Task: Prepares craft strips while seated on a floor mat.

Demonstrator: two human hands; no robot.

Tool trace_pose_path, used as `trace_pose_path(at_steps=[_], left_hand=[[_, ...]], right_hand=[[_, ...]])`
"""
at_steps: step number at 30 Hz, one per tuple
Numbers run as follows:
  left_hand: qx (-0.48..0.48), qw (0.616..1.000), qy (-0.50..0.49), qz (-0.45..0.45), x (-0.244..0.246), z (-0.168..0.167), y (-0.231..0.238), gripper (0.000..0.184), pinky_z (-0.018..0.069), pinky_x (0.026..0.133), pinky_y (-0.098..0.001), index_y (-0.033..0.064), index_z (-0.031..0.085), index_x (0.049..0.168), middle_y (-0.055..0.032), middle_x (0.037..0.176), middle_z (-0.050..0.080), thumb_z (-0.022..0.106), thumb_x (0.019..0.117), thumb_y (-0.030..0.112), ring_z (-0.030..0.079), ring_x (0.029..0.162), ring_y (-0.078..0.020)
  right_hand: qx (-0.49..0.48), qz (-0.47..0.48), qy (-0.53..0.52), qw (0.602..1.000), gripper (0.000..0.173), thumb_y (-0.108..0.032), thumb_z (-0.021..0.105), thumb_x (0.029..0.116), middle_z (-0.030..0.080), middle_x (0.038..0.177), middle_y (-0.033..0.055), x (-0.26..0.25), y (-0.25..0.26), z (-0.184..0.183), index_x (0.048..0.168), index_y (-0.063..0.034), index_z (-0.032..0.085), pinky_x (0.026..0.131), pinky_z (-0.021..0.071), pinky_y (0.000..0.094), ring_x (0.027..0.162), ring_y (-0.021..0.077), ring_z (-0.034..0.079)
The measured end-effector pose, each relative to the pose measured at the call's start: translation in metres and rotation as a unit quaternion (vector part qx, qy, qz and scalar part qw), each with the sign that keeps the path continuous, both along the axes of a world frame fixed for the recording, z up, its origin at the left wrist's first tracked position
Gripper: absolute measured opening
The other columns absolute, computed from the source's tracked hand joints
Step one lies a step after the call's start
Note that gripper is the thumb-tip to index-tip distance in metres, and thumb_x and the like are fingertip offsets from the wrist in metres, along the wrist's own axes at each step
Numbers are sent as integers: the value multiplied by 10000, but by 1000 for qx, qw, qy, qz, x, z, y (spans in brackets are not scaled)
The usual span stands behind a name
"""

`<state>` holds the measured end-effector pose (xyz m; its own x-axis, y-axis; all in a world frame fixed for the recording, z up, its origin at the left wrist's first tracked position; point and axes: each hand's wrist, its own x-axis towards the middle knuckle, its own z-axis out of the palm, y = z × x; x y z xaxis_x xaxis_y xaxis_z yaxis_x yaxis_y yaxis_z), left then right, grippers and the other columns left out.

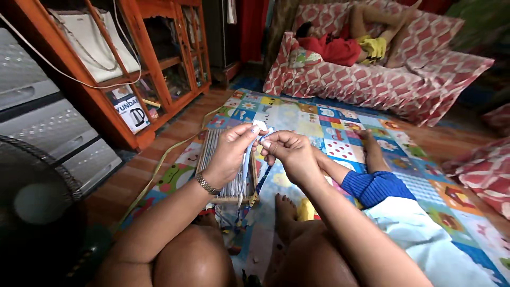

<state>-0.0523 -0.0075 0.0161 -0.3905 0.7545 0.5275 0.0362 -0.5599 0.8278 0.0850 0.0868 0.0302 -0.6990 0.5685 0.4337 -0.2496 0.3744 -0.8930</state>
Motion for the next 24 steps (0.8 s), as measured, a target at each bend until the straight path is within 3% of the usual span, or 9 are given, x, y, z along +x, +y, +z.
trace_pose_path(at_steps=[6, 10, 13, 17, 21, 24], left_hand=[[13, 1000, 6, 23, 7, -4, 8, 205, 552, 736, -237, 56, 747, 1011, -26, 1103, 660, 550, 1038, 104, 630, 894, -87], [29, 995, 72, 64, 9, -12, 16, 147, 543, 836, -232, 30, 766, 990, -34, 1114, 645, 628, 997, 81, 614, 1008, -90], [43, 993, 93, 57, 9, -13, 18, 157, 547, 899, -248, 18, 769, 1016, -50, 1198, 669, 627, 998, 82, 628, 1095, -99], [57, 995, 73, 32, 4, -12, 18, 159, 579, 808, -234, 1, 755, 1084, -52, 1117, 701, 647, 968, 13, 671, 942, -88], [73, 990, 99, 72, 0, -8, 15, 164, 569, 707, -193, -16, 754, 1040, -55, 988, 661, 724, 885, -61, 636, 802, -81], [94, 976, 155, 120, -2, -6, 12, 180, 549, 652, -160, -21, 758, 1014, -48, 932, 626, 768, 840, -65, 613, 756, -67]], right_hand=[[-98, -6, 61, 993, 140, -6, 577, 1009, 673, 712, 32, -4, -1, 0, 995, 6, 716, 543, 530, 201, 542, 61, 585], [-117, 12, 33, 992, 165, 16, 544, 1007, 620, 684, 19, -7, -1, -1, 952, -1, 699, 532, 500, 194, 527, 54, 538], [-143, 49, 39, 988, 198, 26, 517, 1006, 613, 691, 9, -7, 0, -3, 918, -18, 688, 537, 495, 196, 529, 50, 526], [-138, 119, 42, 982, 239, 22, 468, 1001, 627, 720, 14, -3, 6, -6, 913, -26, 684, 576, 503, 206, 559, 50, 537], [-140, 163, 52, 975, 252, -53, 460, 1014, 624, 722, 7, 1, 8, -5, 931, -42, 698, 581, 507, 206, 568, 48, 548], [-149, 163, 61, 973, 280, -108, 472, 1049, 592, 684, -17, 0, 4, -4, 880, -69, 692, 553, 480, 192, 543, 32, 513]])
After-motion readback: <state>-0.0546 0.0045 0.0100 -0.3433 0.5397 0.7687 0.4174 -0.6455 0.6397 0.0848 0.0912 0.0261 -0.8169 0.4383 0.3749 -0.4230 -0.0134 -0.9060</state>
